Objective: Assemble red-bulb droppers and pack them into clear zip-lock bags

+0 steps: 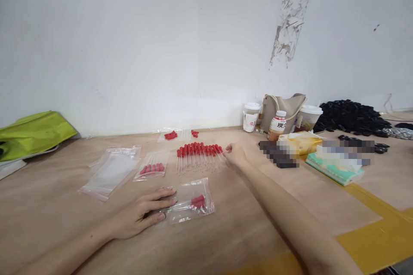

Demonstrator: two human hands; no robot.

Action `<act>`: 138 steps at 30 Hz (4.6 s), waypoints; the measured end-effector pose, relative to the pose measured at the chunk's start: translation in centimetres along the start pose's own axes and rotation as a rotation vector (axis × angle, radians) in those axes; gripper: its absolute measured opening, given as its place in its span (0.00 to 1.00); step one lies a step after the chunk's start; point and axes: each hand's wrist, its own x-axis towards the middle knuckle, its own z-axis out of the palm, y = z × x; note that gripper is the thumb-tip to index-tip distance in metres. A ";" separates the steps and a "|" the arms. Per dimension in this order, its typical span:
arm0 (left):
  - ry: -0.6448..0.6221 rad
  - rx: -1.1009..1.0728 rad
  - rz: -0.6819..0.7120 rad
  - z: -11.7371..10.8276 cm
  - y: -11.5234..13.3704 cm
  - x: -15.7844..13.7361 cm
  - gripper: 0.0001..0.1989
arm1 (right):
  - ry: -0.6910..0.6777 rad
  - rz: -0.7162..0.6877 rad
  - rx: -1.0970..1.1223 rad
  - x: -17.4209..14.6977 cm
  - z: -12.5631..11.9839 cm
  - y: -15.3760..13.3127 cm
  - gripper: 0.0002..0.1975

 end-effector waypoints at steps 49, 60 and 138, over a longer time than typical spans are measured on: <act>0.018 0.040 -0.026 -0.1 0.3 -0.2 0.25 | -0.538 -0.176 0.452 -10.8 -0.3 -1.5 0.11; 0.029 0.054 -0.023 0.1 0.0 -0.2 0.24 | -0.459 -0.469 0.334 -11.2 1.7 -2.7 0.09; 0.038 0.034 -0.007 -0.2 0.4 -0.1 0.24 | -0.651 0.010 0.714 -11.3 2.3 -3.1 0.20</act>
